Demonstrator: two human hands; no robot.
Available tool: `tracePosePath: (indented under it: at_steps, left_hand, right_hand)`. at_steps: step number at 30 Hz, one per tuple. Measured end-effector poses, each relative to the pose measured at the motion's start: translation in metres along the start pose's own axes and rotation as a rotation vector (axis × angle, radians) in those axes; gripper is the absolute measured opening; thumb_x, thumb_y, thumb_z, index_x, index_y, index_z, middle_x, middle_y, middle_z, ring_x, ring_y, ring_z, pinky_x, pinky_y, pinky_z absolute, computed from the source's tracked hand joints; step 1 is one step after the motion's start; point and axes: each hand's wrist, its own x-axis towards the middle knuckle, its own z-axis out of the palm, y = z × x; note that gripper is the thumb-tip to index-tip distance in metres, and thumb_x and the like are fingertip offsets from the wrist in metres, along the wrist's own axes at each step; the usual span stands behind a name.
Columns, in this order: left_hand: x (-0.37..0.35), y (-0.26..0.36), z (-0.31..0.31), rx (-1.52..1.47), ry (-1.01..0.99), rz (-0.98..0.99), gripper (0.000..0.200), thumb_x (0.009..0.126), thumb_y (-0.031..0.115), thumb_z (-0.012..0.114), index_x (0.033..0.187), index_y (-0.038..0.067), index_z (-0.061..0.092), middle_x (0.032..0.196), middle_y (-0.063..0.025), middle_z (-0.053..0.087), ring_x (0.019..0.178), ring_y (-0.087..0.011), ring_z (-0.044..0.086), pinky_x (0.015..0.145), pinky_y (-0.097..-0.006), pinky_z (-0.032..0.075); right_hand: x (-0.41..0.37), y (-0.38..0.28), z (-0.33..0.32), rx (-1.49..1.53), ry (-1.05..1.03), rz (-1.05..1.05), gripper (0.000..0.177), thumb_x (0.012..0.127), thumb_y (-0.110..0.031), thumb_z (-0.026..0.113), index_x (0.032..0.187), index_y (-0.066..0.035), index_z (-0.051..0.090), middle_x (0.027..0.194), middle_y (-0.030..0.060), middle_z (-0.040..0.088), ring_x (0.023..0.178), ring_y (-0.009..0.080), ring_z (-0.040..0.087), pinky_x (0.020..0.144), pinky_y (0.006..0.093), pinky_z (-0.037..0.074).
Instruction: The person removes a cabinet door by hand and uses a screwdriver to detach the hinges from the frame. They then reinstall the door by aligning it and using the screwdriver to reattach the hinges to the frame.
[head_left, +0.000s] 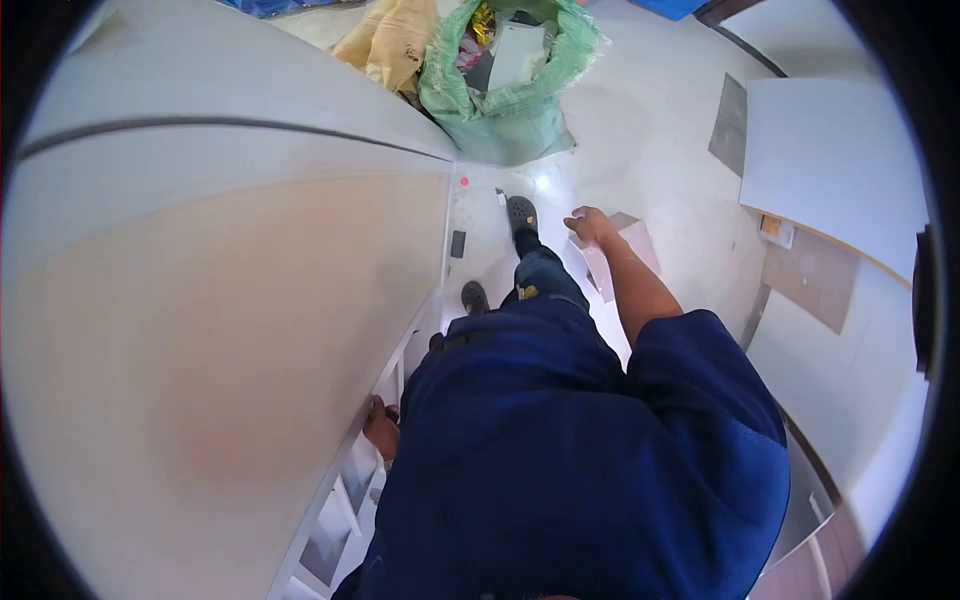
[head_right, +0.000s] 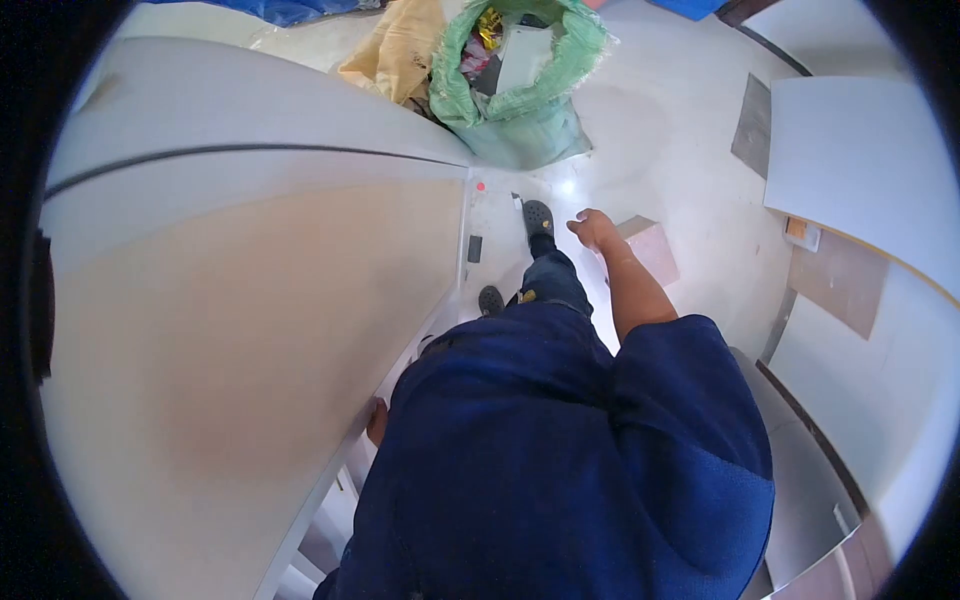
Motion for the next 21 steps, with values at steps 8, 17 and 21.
tracePosePath:
  at_steps: [8,17,21]
  left_hand:
    - [0.017,-0.025,0.0,-0.462,0.01,-0.156,0.006,0.087,0.004,0.061,0.088,0.007,0.055,0.064,-0.0011,0.051,0.053,-0.0126,0.05,0.053,-0.0284,0.044]
    - [0.034,-0.047,-0.015,-0.604,-0.069,-0.241,0.009,0.085,0.002,0.061,0.089,0.006,0.055,0.063,-0.0014,0.052,0.052,-0.013,0.05,0.053,-0.029,0.044]
    - [0.036,-0.044,-0.013,-0.527,-0.07,-0.189,0.007,0.083,0.0,0.061,0.084,0.004,0.056,0.063,-0.003,0.054,0.052,-0.0137,0.051,0.052,-0.0288,0.044]
  right_hand:
    - [0.046,-0.023,-0.027,-0.263,-0.116,-0.141,0.051,0.087,-0.041,0.056,0.113,0.002,0.063,0.113,0.0221,0.063,0.107,0.0337,0.059,0.096,0.035,0.045]
    - [0.07,-0.024,-0.027,-0.224,-0.088,-0.144,0.05,0.085,-0.04,0.058,0.111,0.002,0.064,0.113,0.0219,0.063,0.107,0.0351,0.059,0.096,0.0359,0.045]
    - [0.048,-0.044,-0.038,-0.182,-0.05,-0.152,0.051,0.085,-0.04,0.059,0.113,0.003,0.063,0.112,0.0221,0.064,0.107,0.0354,0.059,0.096,0.0362,0.045]
